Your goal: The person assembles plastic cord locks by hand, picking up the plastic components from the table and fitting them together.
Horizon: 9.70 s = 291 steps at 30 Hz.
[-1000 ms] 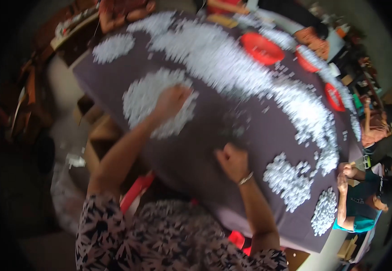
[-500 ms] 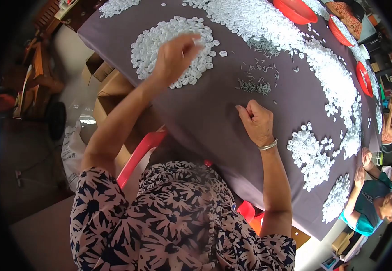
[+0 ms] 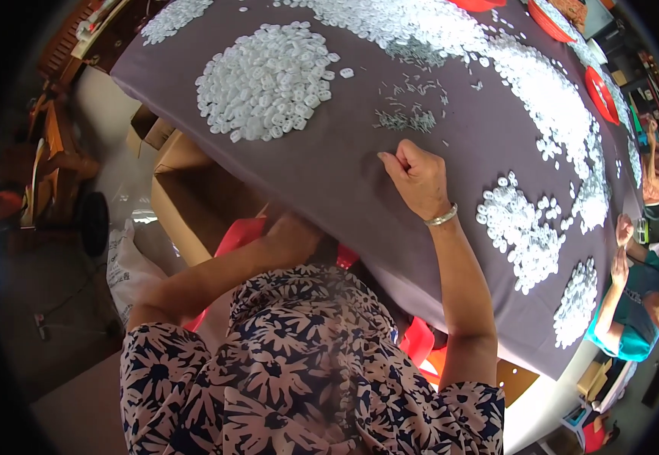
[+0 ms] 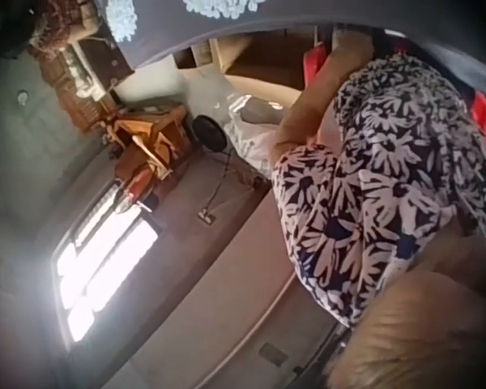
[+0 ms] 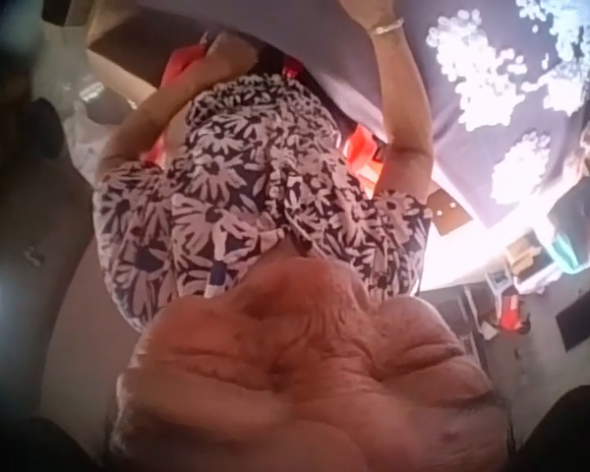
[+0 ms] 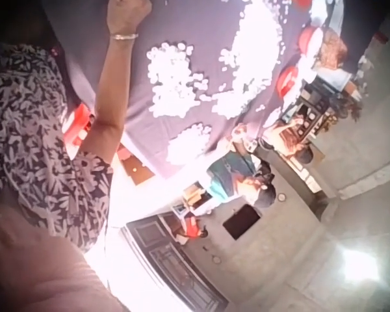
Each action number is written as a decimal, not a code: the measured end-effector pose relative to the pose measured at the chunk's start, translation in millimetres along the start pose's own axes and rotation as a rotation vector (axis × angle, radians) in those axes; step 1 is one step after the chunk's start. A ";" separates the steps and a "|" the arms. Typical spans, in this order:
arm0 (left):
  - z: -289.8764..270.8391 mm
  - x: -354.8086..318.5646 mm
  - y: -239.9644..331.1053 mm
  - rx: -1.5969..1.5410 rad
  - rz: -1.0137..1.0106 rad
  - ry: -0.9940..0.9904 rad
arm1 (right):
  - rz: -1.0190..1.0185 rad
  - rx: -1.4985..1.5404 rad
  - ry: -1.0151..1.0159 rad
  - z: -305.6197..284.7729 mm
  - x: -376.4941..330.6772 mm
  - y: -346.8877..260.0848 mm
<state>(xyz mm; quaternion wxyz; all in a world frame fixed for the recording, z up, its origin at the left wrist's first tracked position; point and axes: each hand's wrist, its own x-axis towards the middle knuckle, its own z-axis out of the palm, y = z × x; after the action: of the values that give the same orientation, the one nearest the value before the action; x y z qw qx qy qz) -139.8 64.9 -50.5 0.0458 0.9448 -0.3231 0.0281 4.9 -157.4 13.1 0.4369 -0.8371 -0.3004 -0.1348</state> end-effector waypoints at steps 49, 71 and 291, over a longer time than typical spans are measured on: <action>-54.1 17.0 -9.3 -0.854 -0.175 -0.596 | -0.204 -0.486 -0.185 49.6 152.1 65.9; -82.4 159.8 -77.2 -0.571 -0.053 0.534 | 0.281 -0.019 0.158 -54.7 104.9 122.4; -31.7 227.3 -15.1 -1.167 -0.053 0.587 | 0.720 0.574 -0.184 -78.0 15.8 37.9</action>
<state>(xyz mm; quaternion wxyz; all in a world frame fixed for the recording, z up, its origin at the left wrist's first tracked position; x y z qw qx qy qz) 48.2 -58.1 -1.2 0.6382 0.7255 -0.2358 0.1036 43.7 -231.2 41.6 0.6412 -0.7420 -0.0535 0.1884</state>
